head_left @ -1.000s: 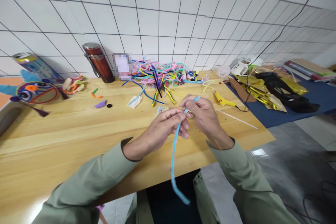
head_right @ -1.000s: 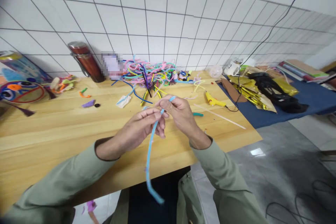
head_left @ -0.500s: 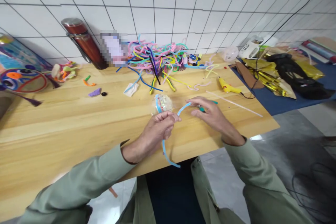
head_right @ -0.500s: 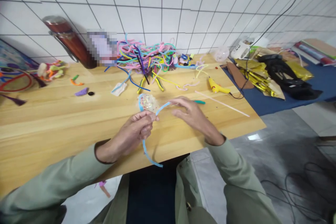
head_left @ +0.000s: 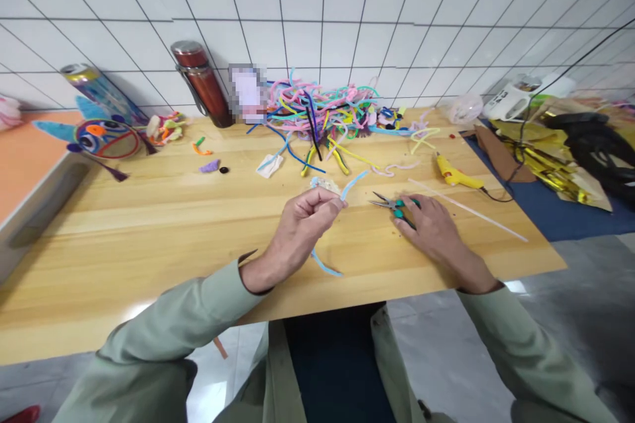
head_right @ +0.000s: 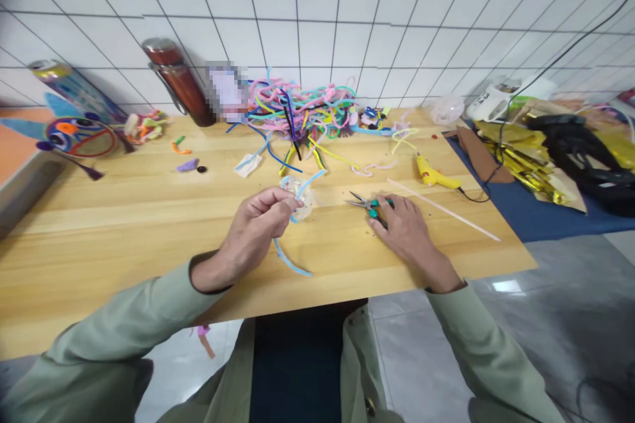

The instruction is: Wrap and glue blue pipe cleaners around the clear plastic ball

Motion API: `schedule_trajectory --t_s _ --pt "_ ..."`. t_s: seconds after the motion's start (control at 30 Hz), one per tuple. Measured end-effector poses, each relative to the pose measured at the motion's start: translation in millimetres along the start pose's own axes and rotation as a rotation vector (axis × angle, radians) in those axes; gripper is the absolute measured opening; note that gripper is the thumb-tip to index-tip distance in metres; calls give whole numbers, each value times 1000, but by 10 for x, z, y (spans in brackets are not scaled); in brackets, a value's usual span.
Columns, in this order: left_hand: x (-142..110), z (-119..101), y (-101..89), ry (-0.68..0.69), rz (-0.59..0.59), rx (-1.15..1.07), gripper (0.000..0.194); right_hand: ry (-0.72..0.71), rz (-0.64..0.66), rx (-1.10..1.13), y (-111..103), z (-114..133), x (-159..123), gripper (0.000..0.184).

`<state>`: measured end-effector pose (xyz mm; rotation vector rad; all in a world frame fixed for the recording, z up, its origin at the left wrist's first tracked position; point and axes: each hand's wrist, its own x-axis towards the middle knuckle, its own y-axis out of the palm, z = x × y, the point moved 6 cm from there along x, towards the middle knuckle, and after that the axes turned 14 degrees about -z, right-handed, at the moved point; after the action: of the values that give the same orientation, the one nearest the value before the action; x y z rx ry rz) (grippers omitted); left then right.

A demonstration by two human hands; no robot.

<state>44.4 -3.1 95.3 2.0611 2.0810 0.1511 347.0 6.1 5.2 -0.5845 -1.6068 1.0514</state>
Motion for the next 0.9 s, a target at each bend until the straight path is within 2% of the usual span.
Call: schedule_trajectory --t_s 0.1,0.2,0.27,0.37,0.4,0.47,0.57,0.63,0.73,0.8,0.9 --pt "76 -130 -29 61 -31 -13 22 1 -65 -39 7 14 -19 45" --pt "152 -248 -6 37 -49 -57 25 100 -166 107 -45 -67 -3 38" --pt "194 -325 27 5 -47 -110 27 274 -247 307 -160 -189 46 34" --pt "251 -433 68 0 -32 -173 26 569 -315 751 -388 -286 182 34" --pt "271 -460 77 9 -23 -184 25 627 -312 902 -467 -246 254 34" --pt "313 -497 88 30 -5 -199 23 652 -258 1081 -622 -50 438 33" --pt "375 -525 78 73 3 -216 25 480 -206 965 -830 405 760 27" --pt "412 -546 41 114 -23 -240 27 258 -310 761 -966 733 968 25" --pt "448 -602 -44 214 -87 -225 28 -2 -546 487 -1068 1103 1177 36" --pt "456 -652 -108 304 -153 -139 26 -89 -654 389 -1046 1212 1264 46" --pt "455 -710 -175 408 -245 3 23 -138 -741 310 -952 1209 1336 53"
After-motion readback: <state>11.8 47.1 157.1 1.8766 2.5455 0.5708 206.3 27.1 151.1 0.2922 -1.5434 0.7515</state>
